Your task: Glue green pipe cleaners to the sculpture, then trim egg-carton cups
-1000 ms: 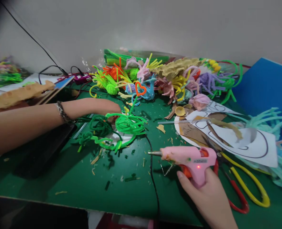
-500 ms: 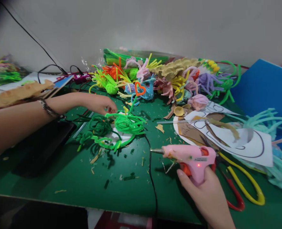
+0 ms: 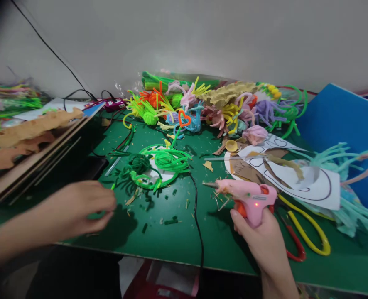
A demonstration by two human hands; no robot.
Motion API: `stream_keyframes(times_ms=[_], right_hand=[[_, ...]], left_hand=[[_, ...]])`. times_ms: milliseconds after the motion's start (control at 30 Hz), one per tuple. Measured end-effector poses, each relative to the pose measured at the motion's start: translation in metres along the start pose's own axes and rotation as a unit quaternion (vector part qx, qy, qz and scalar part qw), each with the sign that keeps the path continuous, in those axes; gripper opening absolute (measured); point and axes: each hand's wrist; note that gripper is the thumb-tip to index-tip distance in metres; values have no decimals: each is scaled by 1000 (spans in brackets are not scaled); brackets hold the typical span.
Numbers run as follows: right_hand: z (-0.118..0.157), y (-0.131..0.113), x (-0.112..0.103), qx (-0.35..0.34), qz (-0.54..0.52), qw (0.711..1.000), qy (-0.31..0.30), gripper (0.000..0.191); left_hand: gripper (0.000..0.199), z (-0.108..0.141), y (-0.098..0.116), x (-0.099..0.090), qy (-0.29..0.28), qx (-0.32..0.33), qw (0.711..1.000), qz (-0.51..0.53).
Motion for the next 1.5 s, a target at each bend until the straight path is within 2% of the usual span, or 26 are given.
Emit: stream_keyframes(times_ms=[100, 167, 233, 333, 367, 433, 600, 700, 867, 1133, 1500], right_hand=[[3, -11, 3, 24, -62, 998, -8, 28], [4, -16, 5, 29, -86, 996, -15, 28], [5, -18, 5, 35, -102, 994, -17, 28], [4, -18, 5, 42, -108, 993, -8, 28], [4, -18, 5, 41, -109, 993, -6, 29], [4, -17, 5, 35, -114, 993, -4, 29], [5, -19, 6, 38, -120, 992, -3, 31], [5, -20, 6, 36, -115, 993, -3, 32], [5, -20, 5, 23, -103, 994, -16, 31], [5, -14, 3, 12, -81, 996, -30, 34], [8, -20, 3, 5, -47, 998, -28, 31]], left_hand=[[26, -4, 25, 44, 47, 9, 998, -47], [30, -7, 26, 56, 67, -24, 997, -44], [30, -7, 20, 57, 80, -95, 992, -23], [18, -7, 10, 52, 79, -239, 968, 2], [16, -7, 8, 51, 71, -273, 959, -3], [24, -10, 6, 51, 42, -302, 952, -37], [38, -24, 13, 49, -90, -303, 941, -116], [44, -35, 16, 44, -128, -307, 935, -125], [47, -51, 15, 39, -139, -308, 934, -115], [35, -72, 21, 44, -155, -318, 930, -101], [32, -81, 26, 40, -160, -298, 935, -111]])
Point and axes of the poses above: each hand's wrist, its own z-axis away from the middle knuckle, its own x-axis out of the palm, y = z × x, and after that the axes turned 5 degrees about z, right-handed
